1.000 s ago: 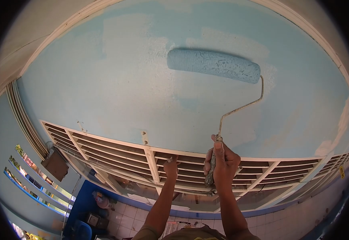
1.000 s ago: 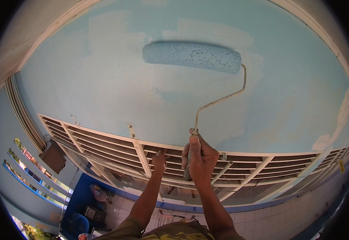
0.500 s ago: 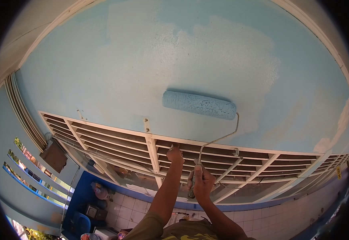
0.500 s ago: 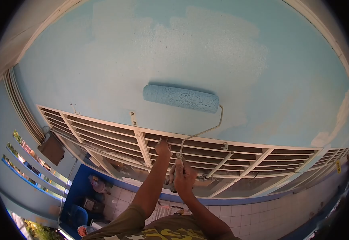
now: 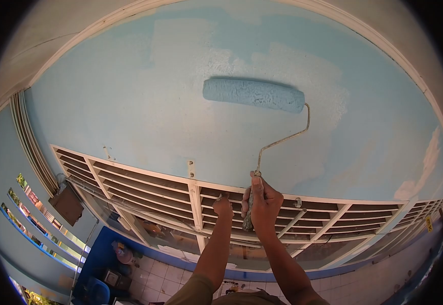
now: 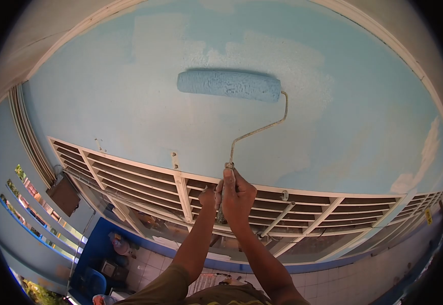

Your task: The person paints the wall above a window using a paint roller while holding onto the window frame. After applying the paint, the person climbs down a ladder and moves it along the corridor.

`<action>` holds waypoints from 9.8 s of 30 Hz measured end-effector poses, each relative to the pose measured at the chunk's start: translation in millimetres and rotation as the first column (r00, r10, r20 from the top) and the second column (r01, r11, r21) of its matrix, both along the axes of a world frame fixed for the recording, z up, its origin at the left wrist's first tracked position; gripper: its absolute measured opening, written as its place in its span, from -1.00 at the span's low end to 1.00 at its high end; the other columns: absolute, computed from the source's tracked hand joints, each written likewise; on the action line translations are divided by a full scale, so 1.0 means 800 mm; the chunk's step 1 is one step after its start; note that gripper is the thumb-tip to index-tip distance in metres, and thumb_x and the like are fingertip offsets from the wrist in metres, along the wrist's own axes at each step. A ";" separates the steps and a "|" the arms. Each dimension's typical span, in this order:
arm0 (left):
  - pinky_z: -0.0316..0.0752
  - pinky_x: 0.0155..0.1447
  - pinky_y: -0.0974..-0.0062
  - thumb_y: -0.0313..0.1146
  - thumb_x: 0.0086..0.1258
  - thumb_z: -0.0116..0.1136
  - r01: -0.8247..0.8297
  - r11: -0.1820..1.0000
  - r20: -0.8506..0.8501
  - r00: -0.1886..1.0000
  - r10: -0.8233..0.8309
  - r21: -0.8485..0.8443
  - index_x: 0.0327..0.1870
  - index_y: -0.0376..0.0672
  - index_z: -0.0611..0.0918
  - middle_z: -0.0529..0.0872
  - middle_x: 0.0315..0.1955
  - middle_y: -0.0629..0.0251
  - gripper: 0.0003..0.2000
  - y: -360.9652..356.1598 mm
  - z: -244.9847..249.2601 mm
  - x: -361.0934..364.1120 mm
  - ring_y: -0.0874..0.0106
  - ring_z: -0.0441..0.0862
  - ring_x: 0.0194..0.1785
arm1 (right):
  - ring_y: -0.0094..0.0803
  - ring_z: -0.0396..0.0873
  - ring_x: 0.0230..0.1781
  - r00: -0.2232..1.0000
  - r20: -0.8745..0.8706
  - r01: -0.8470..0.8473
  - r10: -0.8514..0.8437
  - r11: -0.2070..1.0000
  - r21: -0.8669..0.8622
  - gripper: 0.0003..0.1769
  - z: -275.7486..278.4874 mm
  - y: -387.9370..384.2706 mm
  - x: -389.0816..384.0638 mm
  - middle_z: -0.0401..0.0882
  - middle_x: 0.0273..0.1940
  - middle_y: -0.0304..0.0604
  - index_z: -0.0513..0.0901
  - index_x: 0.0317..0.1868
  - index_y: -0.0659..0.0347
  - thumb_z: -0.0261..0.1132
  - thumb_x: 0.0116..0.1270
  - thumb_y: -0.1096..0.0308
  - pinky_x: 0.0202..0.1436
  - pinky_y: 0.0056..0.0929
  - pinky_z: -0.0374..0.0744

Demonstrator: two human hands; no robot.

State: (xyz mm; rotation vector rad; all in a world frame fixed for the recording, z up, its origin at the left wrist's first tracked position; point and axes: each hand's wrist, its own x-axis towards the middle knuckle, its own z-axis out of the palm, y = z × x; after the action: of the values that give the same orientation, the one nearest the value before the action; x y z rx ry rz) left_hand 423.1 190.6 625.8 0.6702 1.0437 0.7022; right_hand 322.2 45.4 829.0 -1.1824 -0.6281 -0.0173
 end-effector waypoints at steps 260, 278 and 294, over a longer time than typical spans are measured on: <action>0.24 -0.53 0.47 -0.39 0.36 0.34 0.269 0.936 0.144 0.960 -0.241 -0.226 -0.36 -0.15 0.64 0.50 -0.63 0.34 -0.88 -0.137 -0.046 0.089 0.50 0.35 -0.62 | -0.37 0.54 -0.64 -0.191 0.939 0.966 0.285 0.225 0.129 -0.49 0.304 -0.213 0.170 0.62 -0.44 -0.13 0.48 0.39 0.00 0.25 0.46 0.22 -0.55 -0.40 0.59; 0.26 -0.59 0.46 -0.37 0.30 0.40 0.287 0.945 0.105 0.956 -0.273 -0.157 -0.41 -0.23 0.56 0.51 -0.65 0.33 -0.78 -0.140 -0.030 0.073 0.49 0.38 -0.67 | -0.33 0.52 -0.62 -0.133 0.943 0.975 0.304 0.211 0.069 -0.52 0.323 -0.233 0.165 0.63 -0.45 -0.11 0.50 0.38 0.05 0.22 0.48 0.26 -0.49 -0.37 0.59; 0.35 -0.55 0.44 -0.34 0.25 0.42 0.332 0.942 0.132 0.937 -0.322 -0.056 -0.29 -0.29 0.57 0.57 -0.59 0.26 -0.75 -0.132 -0.051 0.079 0.45 0.46 -0.64 | -0.27 0.53 -0.57 -0.062 0.978 0.974 0.200 0.226 0.015 -0.46 0.295 -0.394 0.196 0.61 -0.43 -0.08 0.43 0.42 0.08 0.23 0.43 0.39 -0.47 -0.29 0.56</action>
State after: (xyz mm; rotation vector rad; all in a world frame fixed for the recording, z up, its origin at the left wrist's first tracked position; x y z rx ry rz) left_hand 486.5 84.8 585.1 0.7046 0.8171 0.4040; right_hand 479.2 -269.6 1065.4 -2.4663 -1.3369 -1.6667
